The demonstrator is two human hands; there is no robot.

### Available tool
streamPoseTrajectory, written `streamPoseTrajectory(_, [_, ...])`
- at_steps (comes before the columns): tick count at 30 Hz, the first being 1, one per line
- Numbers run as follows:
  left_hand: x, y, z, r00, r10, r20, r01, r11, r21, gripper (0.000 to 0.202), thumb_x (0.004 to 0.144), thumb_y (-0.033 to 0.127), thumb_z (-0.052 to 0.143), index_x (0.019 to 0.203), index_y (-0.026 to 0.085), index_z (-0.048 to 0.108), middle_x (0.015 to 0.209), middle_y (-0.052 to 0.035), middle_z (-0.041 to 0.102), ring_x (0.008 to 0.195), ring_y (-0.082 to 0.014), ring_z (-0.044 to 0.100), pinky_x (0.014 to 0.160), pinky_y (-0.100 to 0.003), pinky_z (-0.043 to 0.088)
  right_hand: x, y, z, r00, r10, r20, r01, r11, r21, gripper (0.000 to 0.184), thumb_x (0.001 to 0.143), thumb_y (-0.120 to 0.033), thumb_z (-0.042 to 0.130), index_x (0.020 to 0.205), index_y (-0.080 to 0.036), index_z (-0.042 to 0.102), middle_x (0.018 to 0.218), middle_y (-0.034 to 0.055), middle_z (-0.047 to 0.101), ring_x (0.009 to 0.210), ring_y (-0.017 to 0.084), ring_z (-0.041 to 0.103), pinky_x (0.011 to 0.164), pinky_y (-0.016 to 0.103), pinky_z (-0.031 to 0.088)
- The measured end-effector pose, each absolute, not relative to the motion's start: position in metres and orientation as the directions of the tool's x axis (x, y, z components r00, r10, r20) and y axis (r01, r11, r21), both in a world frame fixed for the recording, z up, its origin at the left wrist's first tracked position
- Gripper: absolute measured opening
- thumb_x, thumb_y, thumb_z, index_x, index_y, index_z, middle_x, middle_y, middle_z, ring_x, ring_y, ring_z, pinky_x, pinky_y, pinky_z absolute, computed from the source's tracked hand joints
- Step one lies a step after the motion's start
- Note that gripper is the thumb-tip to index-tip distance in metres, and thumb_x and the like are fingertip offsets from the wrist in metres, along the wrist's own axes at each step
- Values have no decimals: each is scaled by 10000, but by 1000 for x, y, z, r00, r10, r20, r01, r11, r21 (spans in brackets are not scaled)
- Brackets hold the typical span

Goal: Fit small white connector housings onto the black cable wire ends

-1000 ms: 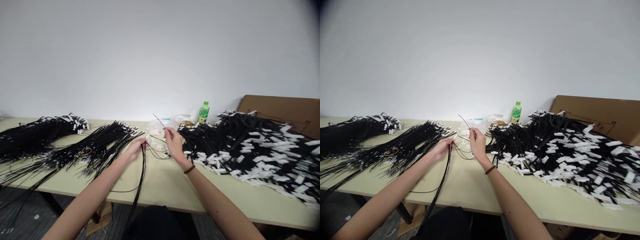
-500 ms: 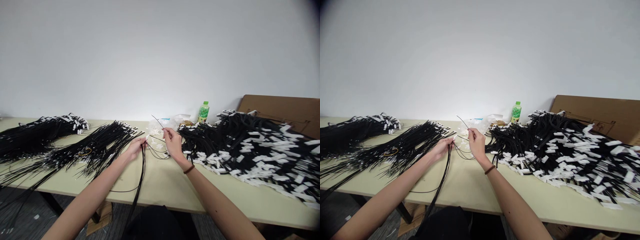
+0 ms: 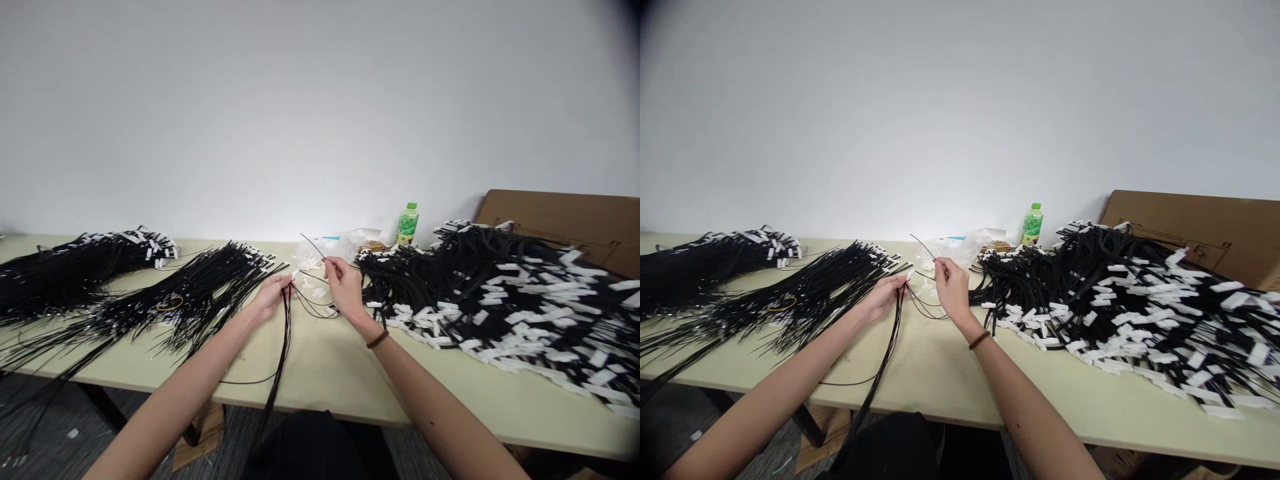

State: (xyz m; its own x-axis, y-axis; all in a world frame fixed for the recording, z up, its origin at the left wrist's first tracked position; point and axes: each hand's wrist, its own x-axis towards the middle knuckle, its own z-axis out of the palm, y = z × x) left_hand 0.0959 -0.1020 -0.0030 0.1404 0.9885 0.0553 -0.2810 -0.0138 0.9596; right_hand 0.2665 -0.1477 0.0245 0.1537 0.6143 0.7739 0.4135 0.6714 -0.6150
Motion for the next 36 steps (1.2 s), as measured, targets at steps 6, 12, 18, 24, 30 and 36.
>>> streamPoseTrajectory(6, [96,-103,-2,139,989,56,-272,-16,962,208,596,276,713,650,108,604,594,-5,570,506,-73,493,528,-210,395,266,-149,25,138,611,780,425,674,-604,247,846,-278,412,836,-121,603,568,-9,516,496,99,459,507,194,341])
streamPoseTrajectory(12, [97,-104,-1,137,989,52,-263,-14,965,200,601,274,706,644,109,600,593,-6,569,510,-80,501,542,-222,407,265,-146,22,117,608,785,424,685,-593,248,852,-282,412,847,-123,602,606,3,537,521,108,474,526,200,350])
streamPoseTrajectory(18, [98,-107,1,137,989,54,-253,-17,967,183,613,266,696,642,113,600,568,2,559,503,-83,496,576,-242,417,264,-147,21,105,599,794,430,692,-579,246,859,-280,407,854,-129,602,645,14,558,550,116,488,548,207,358])
streamPoseTrajectory(24, [98,-107,1,136,989,56,-245,-21,969,175,616,262,694,634,115,600,555,9,553,497,-78,491,566,-233,412,264,-147,21,90,589,803,428,705,-565,240,859,-272,408,858,-131,602,643,14,559,546,117,487,548,209,359])
streamPoseTrajectory(30, [98,-106,0,134,989,60,-239,-26,971,183,612,275,695,634,118,604,563,6,559,504,-80,495,558,-229,407,264,-148,21,76,591,803,430,707,-561,245,860,-278,403,854,-133,601,646,14,560,546,117,487,549,210,360])
streamPoseTrajectory(36, [98,-108,1,140,988,65,-235,-30,971,201,593,290,706,625,122,600,575,-1,562,501,-86,495,553,-234,414,263,-150,22,67,590,804,448,703,-553,258,862,-283,392,854,-133,602,634,15,555,551,122,492,553,212,363])
